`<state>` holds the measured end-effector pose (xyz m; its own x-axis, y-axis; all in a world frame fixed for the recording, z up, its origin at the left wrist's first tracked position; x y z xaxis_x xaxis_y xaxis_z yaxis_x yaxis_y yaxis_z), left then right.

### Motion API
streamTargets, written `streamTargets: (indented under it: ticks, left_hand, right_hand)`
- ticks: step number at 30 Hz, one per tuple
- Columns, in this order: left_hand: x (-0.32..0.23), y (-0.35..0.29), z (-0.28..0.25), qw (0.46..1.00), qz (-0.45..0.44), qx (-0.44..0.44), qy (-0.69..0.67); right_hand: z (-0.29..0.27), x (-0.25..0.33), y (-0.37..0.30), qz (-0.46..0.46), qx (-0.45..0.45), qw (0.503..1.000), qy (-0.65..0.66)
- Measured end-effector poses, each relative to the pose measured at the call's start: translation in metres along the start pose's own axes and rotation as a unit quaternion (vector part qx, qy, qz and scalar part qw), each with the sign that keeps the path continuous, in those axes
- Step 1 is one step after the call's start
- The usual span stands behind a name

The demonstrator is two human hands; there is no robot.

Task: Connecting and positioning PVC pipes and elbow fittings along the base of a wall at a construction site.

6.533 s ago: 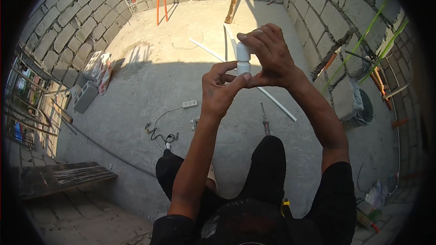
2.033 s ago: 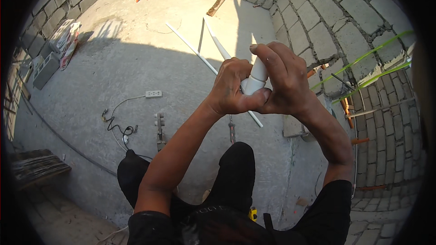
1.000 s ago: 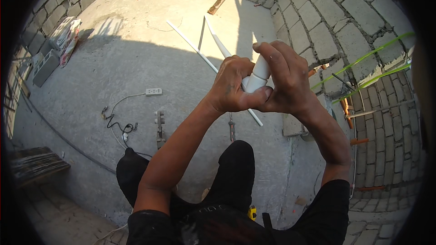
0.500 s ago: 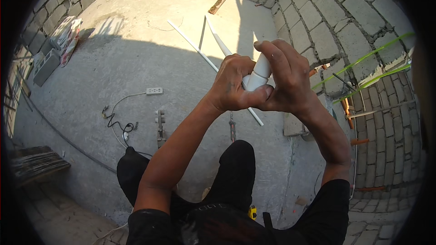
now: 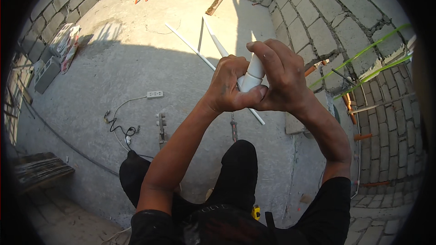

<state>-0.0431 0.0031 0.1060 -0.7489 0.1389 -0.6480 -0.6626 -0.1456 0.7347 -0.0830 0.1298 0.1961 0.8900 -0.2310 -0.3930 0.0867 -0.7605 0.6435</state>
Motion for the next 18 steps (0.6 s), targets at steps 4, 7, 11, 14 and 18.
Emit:
streamTargets:
  ticks: [4, 7, 11, 14, 18]
  left_hand:
    - [-0.002, -0.013, -0.021, 0.997, -0.040, -0.007, -0.065]
    - [-0.005, -0.019, -0.042, 0.996, -0.066, -0.002, -0.058]
    - [-0.005, -0.013, -0.050, 0.996, -0.050, -0.015, -0.079]
    - [-0.013, -0.012, -0.043, 0.993, -0.043, -0.065, -0.087]
    - [-0.003, -0.010, -0.087, 0.997, -0.007, -0.028, -0.078]
  right_hand:
    - [0.021, 0.015, 0.009, 0.005, -0.004, 1.000, 0.015]
    - [0.035, 0.023, 0.023, 0.010, -0.011, 1.000, 0.009]
    - [0.035, 0.024, 0.030, 0.018, 0.038, 0.999, -0.003]
    - [0.019, 0.028, 0.040, 0.017, 0.091, 0.996, 0.009]
    - [0.024, 0.022, 0.042, 0.016, 0.109, 0.987, 0.114]
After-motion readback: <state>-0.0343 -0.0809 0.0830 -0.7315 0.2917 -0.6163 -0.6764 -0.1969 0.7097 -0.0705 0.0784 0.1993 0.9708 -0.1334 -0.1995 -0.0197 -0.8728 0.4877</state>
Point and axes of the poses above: each hand's wrist, its own y-axis towards the middle knuckle, its own z-axis out of the palm, x = y × z, the point moved 1 cm from there along y, towards the middle knuckle, and after that the axes turned 12 degrees about -y, right-handed, at the moved point
